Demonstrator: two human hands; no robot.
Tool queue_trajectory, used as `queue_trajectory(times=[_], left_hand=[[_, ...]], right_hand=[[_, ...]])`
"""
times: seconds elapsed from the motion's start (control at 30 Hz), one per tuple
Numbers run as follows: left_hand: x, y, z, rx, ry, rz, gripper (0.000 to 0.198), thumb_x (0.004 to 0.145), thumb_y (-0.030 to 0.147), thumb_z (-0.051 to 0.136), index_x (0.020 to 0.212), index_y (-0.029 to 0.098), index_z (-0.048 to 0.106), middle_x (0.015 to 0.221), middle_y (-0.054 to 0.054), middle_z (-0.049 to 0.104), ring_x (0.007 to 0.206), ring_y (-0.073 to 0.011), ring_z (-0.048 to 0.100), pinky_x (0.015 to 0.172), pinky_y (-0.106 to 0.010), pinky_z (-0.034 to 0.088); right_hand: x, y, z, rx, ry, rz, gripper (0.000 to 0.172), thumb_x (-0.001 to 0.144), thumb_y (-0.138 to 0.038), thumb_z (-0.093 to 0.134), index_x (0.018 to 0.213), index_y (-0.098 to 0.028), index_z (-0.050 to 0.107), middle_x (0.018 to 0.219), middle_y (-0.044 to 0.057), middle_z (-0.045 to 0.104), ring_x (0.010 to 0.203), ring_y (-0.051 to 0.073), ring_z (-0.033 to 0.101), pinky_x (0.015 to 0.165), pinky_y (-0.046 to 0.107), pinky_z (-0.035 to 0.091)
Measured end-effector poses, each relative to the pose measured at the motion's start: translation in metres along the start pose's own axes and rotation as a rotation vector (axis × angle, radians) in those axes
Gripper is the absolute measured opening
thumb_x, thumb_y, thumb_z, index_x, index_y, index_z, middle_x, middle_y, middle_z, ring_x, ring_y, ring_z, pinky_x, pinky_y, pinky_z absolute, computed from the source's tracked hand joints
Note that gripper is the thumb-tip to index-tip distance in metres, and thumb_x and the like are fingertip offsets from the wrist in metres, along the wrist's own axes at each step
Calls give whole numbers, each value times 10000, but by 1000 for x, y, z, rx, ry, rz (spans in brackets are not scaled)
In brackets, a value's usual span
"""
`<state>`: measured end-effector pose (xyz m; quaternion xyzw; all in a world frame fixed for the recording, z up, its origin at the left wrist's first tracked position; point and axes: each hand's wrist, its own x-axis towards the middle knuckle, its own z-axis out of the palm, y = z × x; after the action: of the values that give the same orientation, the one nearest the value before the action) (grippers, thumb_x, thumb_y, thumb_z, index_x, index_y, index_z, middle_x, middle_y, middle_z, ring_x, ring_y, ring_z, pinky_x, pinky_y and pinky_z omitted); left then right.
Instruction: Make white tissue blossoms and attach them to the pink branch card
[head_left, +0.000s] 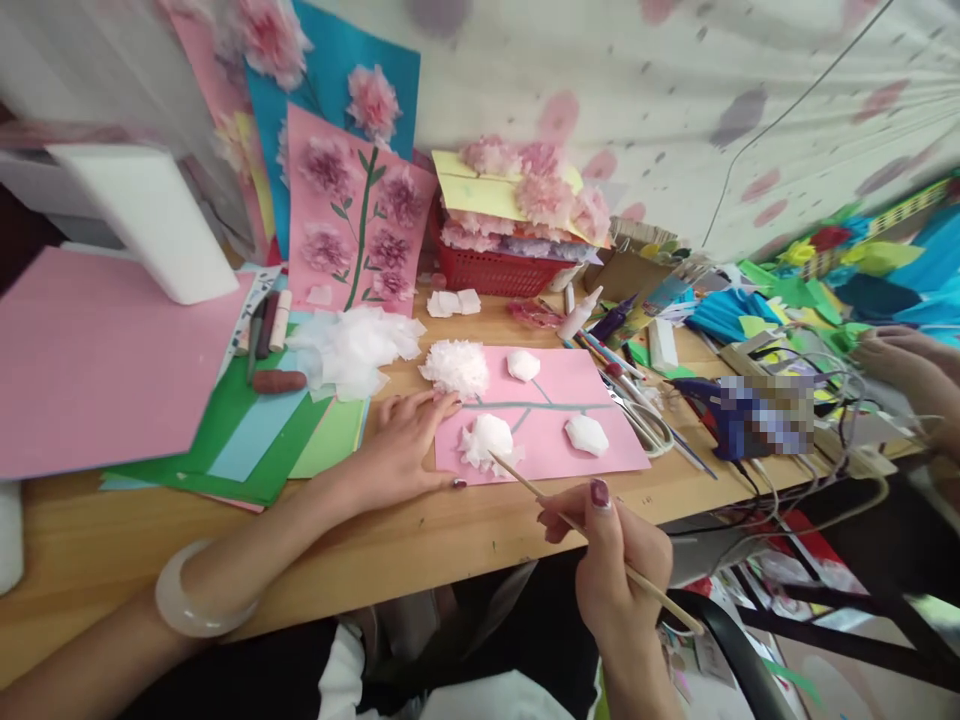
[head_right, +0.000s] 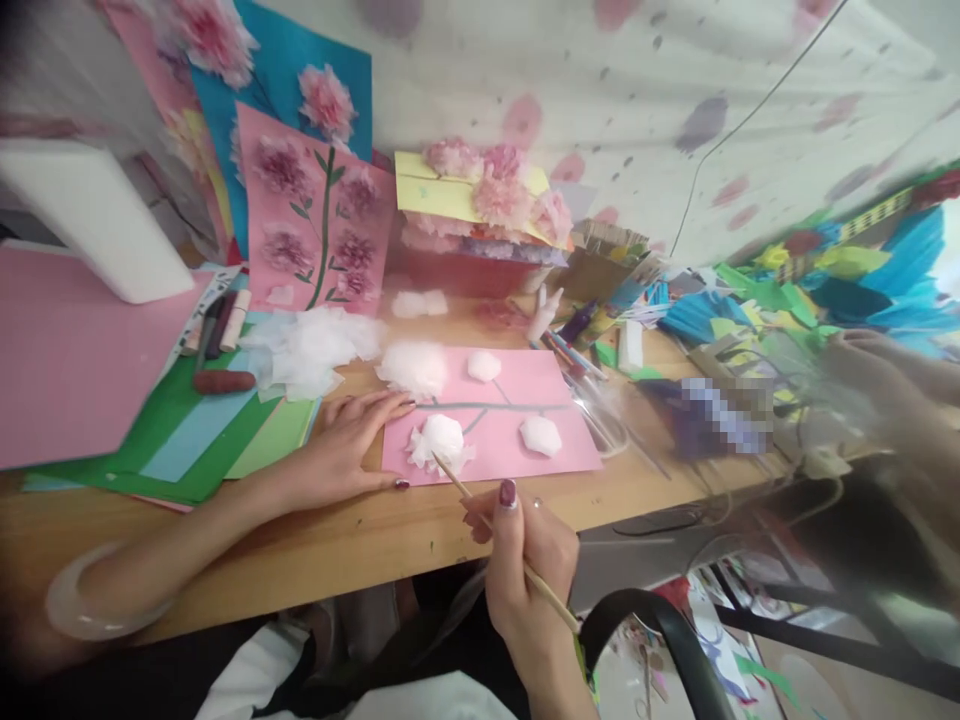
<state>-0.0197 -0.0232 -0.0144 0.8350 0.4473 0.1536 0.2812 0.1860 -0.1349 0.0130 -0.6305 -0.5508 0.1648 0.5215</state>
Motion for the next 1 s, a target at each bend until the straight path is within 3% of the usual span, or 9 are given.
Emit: queue_trajectory(times=[0.13, 0.23, 0.37, 0.5, 0.63, 0.77, 0.9, 1.0], left_hand=[[-2, 1, -10, -37, 74, 33, 623, 840, 418, 654, 1400, 218, 469, 1507, -154, 453, 1413, -330, 360, 1162, -537, 242], [-3, -3, -31, -63, 176, 56, 366, 900, 336, 547, 1245, 227, 596, 1382, -87, 598, 1297, -260, 523, 1121, -434, 363], [-4, -21, -74, 34, 368, -177, 292, 872, 326, 526, 1130, 234, 625, 1004, -30, 767, 1020, -240, 686, 984, -385, 479], [-10, -55, -105, 152, 499, -380, 397, 800, 333, 547, 1169, 198, 603, 1114, -69, 741, 1035, -268, 687, 905, -374, 519], [-12, -78, -103, 352, 476, -457, 306, 771, 389, 571, 949, 174, 695, 1126, -147, 709, 1091, -348, 632, 917, -446, 483], [-10, -80, -94, 397, 444, -500, 189, 766, 350, 561, 791, 217, 692, 1076, -95, 728, 1095, -345, 614, 932, -472, 439], [-13, -75, -96, 341, 468, -484, 175, 743, 340, 553, 749, 223, 683, 1018, -68, 745, 1055, -337, 625, 956, -492, 413], [-18, -74, -102, 146, 496, -504, 200, 716, 402, 587, 762, 223, 664, 949, -43, 743, 888, -290, 678, 874, -441, 487]], right_hand=[[6, 13, -9, 150, 206, 11, 493, 941, -472, 481, 625, -157, 690, 539, 41, 639, 500, 165, 603, 537, 293, 483], [16, 25, -13, 271, 334, -6, 431, 909, -446, 527, 642, -152, 697, 553, 45, 648, 519, 177, 606, 551, 313, 496], [27, 39, -17, 335, 392, 44, 407, 888, -450, 556, 650, -147, 686, 569, 47, 647, 536, 178, 604, 526, 309, 491], [29, 59, -20, 300, 318, 62, 453, 907, -504, 524, 692, -138, 682, 605, 59, 654, 538, 181, 603, 542, 329, 506], [29, 75, -23, 276, 247, 39, 487, 903, -544, 517, 694, -133, 672, 610, 72, 652, 540, 196, 608, 545, 347, 504], [27, 78, -25, 258, 252, 25, 480, 910, -538, 502, 690, -144, 665, 607, 64, 641, 560, 196, 608, 551, 332, 484], [25, 77, -27, 226, 275, 26, 477, 918, -523, 485, 672, -152, 655, 600, 62, 632, 575, 200, 607, 561, 329, 469], [24, 78, -27, 202, 278, 31, 480, 924, -519, 476, 669, -152, 652, 598, 62, 628, 585, 205, 609, 573, 333, 466]])
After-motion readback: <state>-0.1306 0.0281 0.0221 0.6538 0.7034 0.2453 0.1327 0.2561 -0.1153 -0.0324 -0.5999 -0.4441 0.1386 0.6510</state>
